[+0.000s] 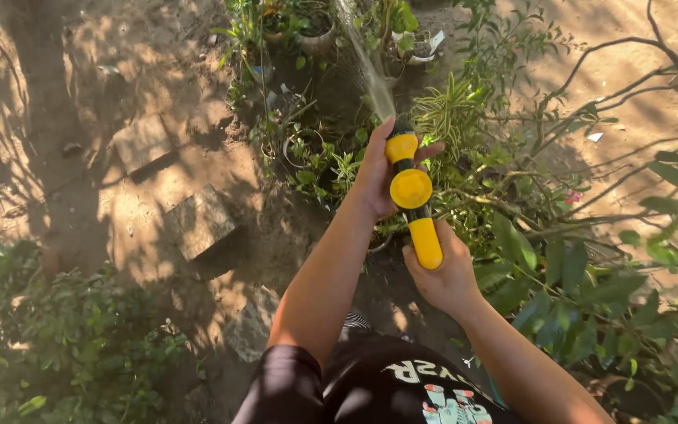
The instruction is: Watering garden plants with a hose and spray nozzle.
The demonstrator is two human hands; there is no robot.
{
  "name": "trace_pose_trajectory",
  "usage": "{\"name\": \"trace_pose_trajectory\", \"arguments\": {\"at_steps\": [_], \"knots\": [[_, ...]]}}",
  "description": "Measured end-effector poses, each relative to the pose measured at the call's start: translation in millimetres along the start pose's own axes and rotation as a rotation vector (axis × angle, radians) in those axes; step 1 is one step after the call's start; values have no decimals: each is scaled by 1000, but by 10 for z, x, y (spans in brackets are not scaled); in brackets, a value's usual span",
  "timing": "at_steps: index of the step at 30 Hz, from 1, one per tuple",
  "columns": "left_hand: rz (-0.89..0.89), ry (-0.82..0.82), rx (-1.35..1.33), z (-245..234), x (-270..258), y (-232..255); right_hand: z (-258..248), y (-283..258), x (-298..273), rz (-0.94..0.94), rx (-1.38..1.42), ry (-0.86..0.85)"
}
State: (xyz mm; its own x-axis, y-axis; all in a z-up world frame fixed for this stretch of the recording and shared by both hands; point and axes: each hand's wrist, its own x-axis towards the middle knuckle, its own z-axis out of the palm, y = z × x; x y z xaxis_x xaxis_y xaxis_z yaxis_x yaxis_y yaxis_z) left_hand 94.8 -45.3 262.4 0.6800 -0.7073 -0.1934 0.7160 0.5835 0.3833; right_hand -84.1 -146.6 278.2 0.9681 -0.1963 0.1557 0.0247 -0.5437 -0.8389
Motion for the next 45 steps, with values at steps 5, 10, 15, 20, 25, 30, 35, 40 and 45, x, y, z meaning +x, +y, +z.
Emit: {"name": "trace_pose_trajectory", "arguments": {"at_steps": [5,10,15,20,25,30,35,40,45], "knots": [[-13,138,-16,-492,205,153,246,54,315,133,-3,-79],[-2,160,-5,-1149,602,293,604,91,661,161,65,-71],[-148,201,-108,-1543,678,402,937,359,697,252,-45,-97],[-255,317,-144,-1812,664,343,1053,384,771,563,9,-258],[-308,395,-175,-2232,698,194,1299,1113,528,-10,-197,-149],[-249,546,25,-2221,610,157,1199,968,580,207,-241,-373],[-228,267,-160,-1997,371,216,963,812,679,323,-104,-393],[-148,111,-288,-2042,381,123,901,870,634,192,-52,-437],[-130,405,-66,-1953,428,280,1007,947,589,149,-152,-431]]}}
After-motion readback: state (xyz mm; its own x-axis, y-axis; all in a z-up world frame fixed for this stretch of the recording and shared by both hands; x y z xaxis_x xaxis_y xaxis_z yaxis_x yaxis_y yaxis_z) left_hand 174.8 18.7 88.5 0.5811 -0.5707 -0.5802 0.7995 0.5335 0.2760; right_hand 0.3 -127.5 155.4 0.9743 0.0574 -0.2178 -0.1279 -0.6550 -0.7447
